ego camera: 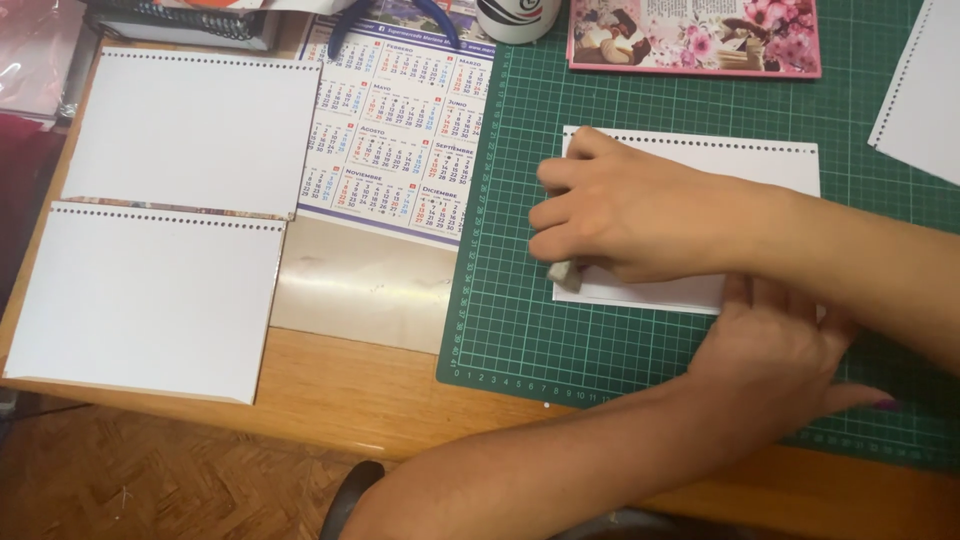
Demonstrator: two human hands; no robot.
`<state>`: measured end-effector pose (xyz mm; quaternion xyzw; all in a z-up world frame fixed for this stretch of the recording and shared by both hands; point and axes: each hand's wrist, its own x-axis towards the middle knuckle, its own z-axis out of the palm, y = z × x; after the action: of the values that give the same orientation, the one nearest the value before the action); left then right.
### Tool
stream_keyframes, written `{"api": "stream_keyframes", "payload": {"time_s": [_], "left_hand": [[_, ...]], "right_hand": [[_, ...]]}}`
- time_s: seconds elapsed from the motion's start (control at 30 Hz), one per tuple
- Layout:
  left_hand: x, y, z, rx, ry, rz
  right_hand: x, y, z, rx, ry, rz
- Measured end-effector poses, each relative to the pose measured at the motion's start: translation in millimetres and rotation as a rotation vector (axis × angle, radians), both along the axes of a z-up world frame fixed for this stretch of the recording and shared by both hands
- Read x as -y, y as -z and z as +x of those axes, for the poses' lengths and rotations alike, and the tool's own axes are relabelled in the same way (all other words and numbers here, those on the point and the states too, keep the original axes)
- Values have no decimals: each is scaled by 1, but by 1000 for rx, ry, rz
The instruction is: Assembling notebook covers by applying glue and attaching paper sheets on a cutting mat.
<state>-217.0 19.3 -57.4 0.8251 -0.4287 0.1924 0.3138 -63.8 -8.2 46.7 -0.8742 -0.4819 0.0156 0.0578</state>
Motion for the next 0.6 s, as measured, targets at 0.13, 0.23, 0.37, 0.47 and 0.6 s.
{"api": "stream_keyframes", "payload": {"time_s": [0.13, 0.23, 0.37, 0.47, 0.6], "left_hand": [[0, -2, 4, 19, 5, -68], [4, 2, 2, -45, 40, -26], [7, 6, 0, -92, 33, -114], [1, -10, 9, -194, 79, -203], [-4, -21, 23, -335, 183, -91]], "right_hand": [[-11, 4, 4, 35, -22, 12], [-13, 7, 4, 77, -12, 54], [11, -4, 14, -19, 34, 205], [41, -23, 10, -130, 262, 441], [93, -17, -2, -506, 717, 1003]]}}
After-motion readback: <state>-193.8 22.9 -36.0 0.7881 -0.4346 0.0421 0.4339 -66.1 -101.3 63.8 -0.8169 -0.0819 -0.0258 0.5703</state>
